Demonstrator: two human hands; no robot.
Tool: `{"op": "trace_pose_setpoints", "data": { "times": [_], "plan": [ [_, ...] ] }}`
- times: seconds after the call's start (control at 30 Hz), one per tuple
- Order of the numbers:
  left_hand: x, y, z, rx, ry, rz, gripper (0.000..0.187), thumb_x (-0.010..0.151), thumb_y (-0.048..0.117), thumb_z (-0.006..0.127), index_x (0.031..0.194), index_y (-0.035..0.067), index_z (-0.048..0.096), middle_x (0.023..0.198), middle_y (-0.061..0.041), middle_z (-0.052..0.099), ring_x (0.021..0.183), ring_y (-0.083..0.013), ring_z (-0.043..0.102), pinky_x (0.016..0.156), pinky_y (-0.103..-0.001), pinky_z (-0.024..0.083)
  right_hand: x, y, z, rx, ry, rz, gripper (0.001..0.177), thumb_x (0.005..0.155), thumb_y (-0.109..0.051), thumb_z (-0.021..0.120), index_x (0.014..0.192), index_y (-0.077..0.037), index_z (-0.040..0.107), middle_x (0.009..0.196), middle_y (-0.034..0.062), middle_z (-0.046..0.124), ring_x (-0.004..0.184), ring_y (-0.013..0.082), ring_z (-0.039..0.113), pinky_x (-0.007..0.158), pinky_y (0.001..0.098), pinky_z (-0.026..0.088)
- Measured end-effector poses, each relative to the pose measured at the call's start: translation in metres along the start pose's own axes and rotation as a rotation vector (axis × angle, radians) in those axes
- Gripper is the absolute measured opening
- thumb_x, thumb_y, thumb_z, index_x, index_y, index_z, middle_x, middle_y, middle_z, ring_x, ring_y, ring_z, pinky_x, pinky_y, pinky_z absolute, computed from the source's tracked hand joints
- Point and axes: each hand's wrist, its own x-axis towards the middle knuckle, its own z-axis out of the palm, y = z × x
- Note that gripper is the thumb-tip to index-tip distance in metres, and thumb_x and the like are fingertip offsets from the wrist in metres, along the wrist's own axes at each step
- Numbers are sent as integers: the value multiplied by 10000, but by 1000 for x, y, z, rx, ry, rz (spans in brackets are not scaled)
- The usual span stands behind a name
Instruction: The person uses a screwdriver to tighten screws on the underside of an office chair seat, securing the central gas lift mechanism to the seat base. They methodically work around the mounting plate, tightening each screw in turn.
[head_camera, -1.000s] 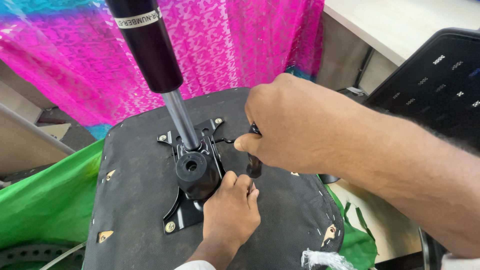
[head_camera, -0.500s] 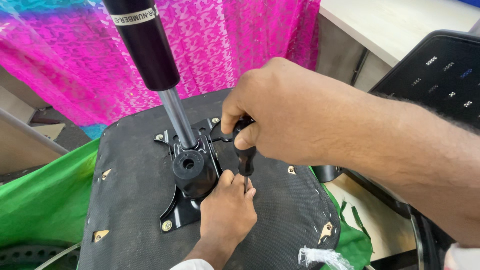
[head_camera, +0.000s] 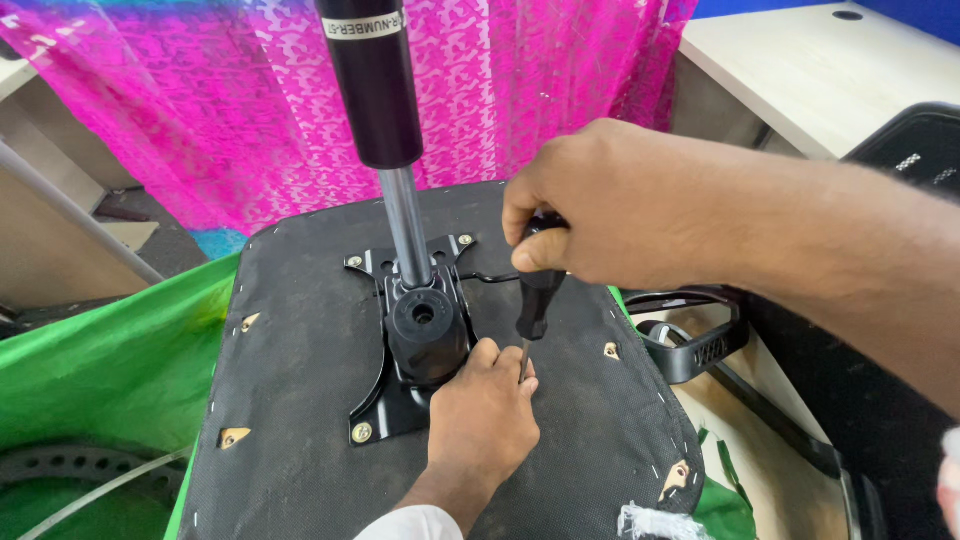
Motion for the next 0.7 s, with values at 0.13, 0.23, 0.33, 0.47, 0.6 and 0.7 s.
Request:
{"op": "trace_pose_setpoints", "data": {
  "times": [0.13, 0.23, 0.33, 0.47, 0.6, 0.7],
  "plan": [
    [-2, -2, 1, -20, -31, -28, 175, 964, 298, 614, 1047, 146, 644, 995, -17, 583, 902, -206, 683, 788, -383, 562, 2, -3, 2, -187, -140, 20, 374, 906, -393, 710, 1245, -234, 705, 1048, 17, 750, 944, 190, 743, 908, 386, 564],
    [-2, -4, 1, -27, -65, -38, 168, 978, 281, 607, 1056, 134, 631, 1010, -23, 572, 877, -217, 687, 778, -387, 566, 4, -14, 6, -232, -209, 85, 395, 920, -415, 679, 1256, -209, 687, 1027, 31, 753, 942, 192, 742, 920, 390, 549],
    [-3, -6, 2, -42, -34, -28, 158, 977, 277, 611, 1033, 132, 636, 1003, -29, 576, 858, -224, 696, 763, -391, 573, 6, -19, 5, -297, -174, 38, 429, 918, -468, 668, 1213, -160, 711, 1003, 56, 744, 939, 212, 730, 895, 399, 568],
    [-4, -9, 4, -46, 5, 11, 148, 961, 259, 624, 1022, 125, 639, 997, -36, 584, 849, -239, 696, 742, -398, 578, 6, -24, 6, -358, -205, 72, 453, 960, -515, 600, 1170, -131, 718, 893, 93, 749, 870, 234, 737, 845, 415, 576],
    [-2, -9, 6, -47, -14, 2, 148, 960, 254, 624, 1025, 122, 635, 1002, -35, 581, 847, -242, 698, 743, -399, 580, 10, -17, 9, -316, -235, 159, 446, 975, -499, 583, 1154, -111, 712, 822, 107, 733, 802, 240, 750, 772, 421, 589],
    [-3, -8, 5, -56, 2, -3, 153, 949, 260, 632, 1021, 125, 641, 991, -29, 585, 851, -240, 698, 749, -399, 578, 15, -5, 13, -353, -233, 73, 450, 1001, -504, 562, 1141, -105, 716, 816, 101, 735, 809, 237, 743, 780, 419, 578]
  ]
}}
